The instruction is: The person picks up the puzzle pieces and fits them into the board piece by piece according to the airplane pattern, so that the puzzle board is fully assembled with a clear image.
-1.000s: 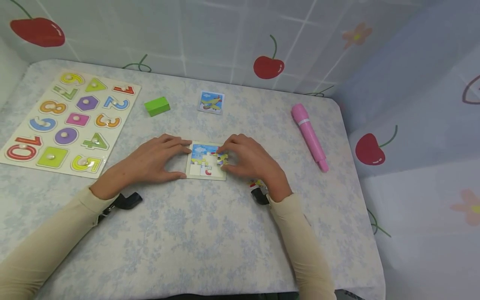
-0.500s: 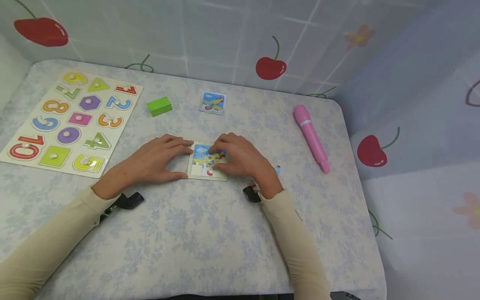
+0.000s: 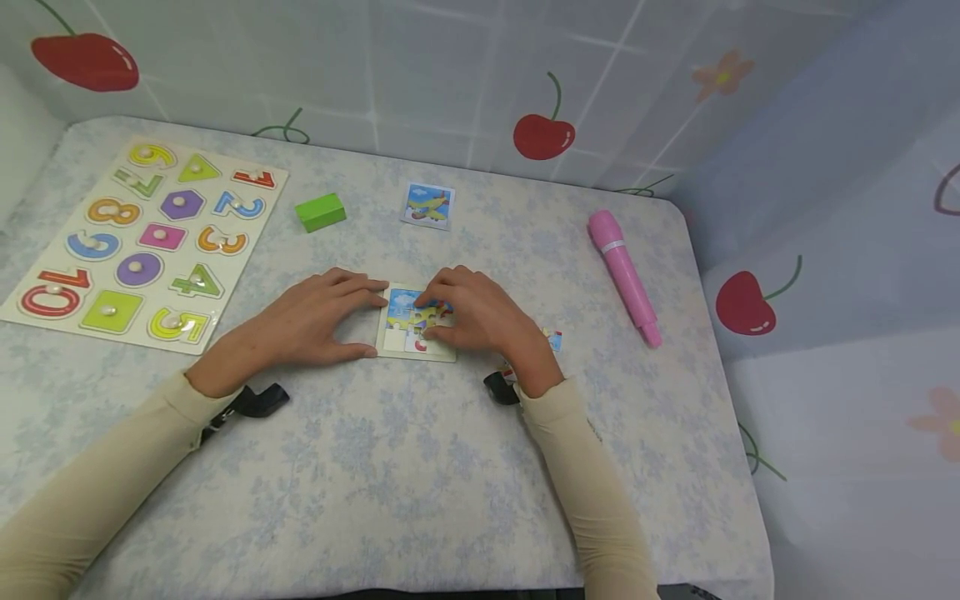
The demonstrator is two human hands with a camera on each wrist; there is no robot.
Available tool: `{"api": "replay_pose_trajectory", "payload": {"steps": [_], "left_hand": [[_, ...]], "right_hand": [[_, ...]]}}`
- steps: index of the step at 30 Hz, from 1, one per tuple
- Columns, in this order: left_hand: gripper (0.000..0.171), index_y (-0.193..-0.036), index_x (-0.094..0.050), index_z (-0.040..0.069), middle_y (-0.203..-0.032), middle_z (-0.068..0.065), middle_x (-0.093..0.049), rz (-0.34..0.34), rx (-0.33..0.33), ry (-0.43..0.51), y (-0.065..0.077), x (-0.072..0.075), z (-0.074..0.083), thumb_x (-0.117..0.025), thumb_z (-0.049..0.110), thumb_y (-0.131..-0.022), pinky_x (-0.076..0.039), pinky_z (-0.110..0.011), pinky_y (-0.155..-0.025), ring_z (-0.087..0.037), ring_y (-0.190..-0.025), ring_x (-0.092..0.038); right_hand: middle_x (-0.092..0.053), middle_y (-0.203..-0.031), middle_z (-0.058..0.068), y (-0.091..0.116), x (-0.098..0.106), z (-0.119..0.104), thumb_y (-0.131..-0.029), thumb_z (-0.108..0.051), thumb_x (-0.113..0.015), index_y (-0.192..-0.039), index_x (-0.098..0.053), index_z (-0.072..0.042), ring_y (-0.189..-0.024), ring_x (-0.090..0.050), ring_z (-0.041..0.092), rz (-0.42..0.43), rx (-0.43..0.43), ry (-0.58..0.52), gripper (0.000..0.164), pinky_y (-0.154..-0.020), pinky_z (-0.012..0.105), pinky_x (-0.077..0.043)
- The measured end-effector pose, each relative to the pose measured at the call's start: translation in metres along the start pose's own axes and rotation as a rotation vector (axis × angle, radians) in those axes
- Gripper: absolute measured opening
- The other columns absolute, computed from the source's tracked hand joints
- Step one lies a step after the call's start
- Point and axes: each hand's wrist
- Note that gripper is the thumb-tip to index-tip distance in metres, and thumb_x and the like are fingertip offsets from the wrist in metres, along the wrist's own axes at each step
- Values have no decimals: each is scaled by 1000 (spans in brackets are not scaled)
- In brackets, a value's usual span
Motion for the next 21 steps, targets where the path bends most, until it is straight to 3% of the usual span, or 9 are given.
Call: {"api": "replay_pose_trajectory", "payload": {"steps": [21], "left_hand": [[72,-145,-67,13,-162,-6,-53,-5,1,1,-2,0,-1,-86,54,-89,-45,-57,-112,-33,-145,-48]], "right_hand": [[-70,-128,2,0,-1,1,-91,-30,-89,-125,-79,-14,-116,-63,22,20,3,12,39,-101,43,-52]]}}
Point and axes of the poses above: each hand's wrist, its own y-axis away from the middle knuckle, its own x-axis out of the back of the hand, z = x × y
